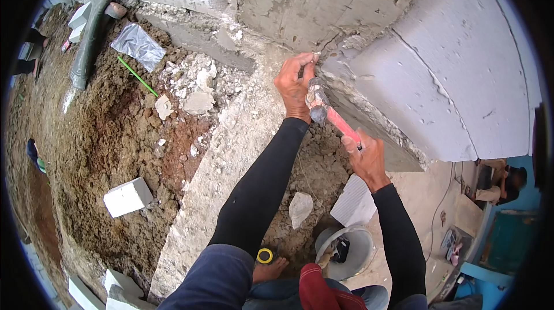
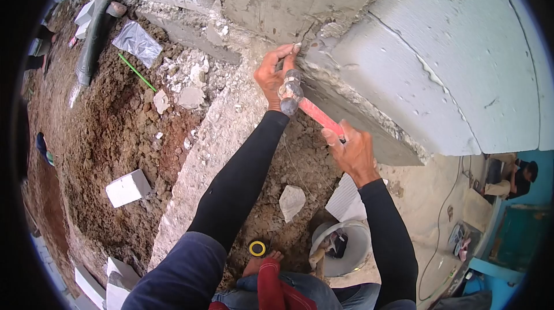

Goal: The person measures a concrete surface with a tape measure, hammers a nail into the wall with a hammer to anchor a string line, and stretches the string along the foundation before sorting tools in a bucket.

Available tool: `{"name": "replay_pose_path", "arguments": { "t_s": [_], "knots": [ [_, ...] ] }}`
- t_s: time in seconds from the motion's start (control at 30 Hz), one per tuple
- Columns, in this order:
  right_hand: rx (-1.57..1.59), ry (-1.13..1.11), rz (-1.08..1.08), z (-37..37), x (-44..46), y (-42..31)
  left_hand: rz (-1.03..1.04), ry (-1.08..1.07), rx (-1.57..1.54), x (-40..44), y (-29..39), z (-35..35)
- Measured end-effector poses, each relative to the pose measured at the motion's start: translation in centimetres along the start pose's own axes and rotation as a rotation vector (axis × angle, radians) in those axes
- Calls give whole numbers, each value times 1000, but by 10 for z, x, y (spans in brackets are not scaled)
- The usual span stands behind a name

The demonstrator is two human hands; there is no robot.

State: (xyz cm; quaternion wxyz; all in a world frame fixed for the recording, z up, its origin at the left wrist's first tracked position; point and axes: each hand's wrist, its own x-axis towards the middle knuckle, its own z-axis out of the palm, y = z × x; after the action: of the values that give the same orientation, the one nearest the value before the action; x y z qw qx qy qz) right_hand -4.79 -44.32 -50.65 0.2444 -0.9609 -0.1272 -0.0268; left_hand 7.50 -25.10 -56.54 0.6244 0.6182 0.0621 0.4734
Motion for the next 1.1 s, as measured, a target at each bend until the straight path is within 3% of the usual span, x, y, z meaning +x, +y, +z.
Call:
{"name": "replay_pose_path", "arguments": {
  "t_s": [0.27,0.47,0.57,0.77,0.87,1.0,1.07,1.1],
  "knots": [
    [-38,-15,-19,2,14,4,-12,-14,-14,1,2,-2],
    [-161,32,-161,-5,30,-5,-36,-26,-127,1,2,-3],
    [-219,46,-92,-3,41,-8,-33,-32,-193,3,2,-5],
    [-215,44,-272,-8,37,-18,-66,-48,-98,0,-7,-3],
    [-231,48,-69,-2,44,-11,-78,-38,-296,1,-1,-3],
    [-196,55,-257,-10,37,-19,-16,-58,-50,2,-2,-5],
    [-161,58,-324,-12,35,-21,-61,-56,-107,1,-4,-4],
    [-174,50,-237,-9,38,-17,-70,-56,-166,0,-3,-4]
  ]
}}
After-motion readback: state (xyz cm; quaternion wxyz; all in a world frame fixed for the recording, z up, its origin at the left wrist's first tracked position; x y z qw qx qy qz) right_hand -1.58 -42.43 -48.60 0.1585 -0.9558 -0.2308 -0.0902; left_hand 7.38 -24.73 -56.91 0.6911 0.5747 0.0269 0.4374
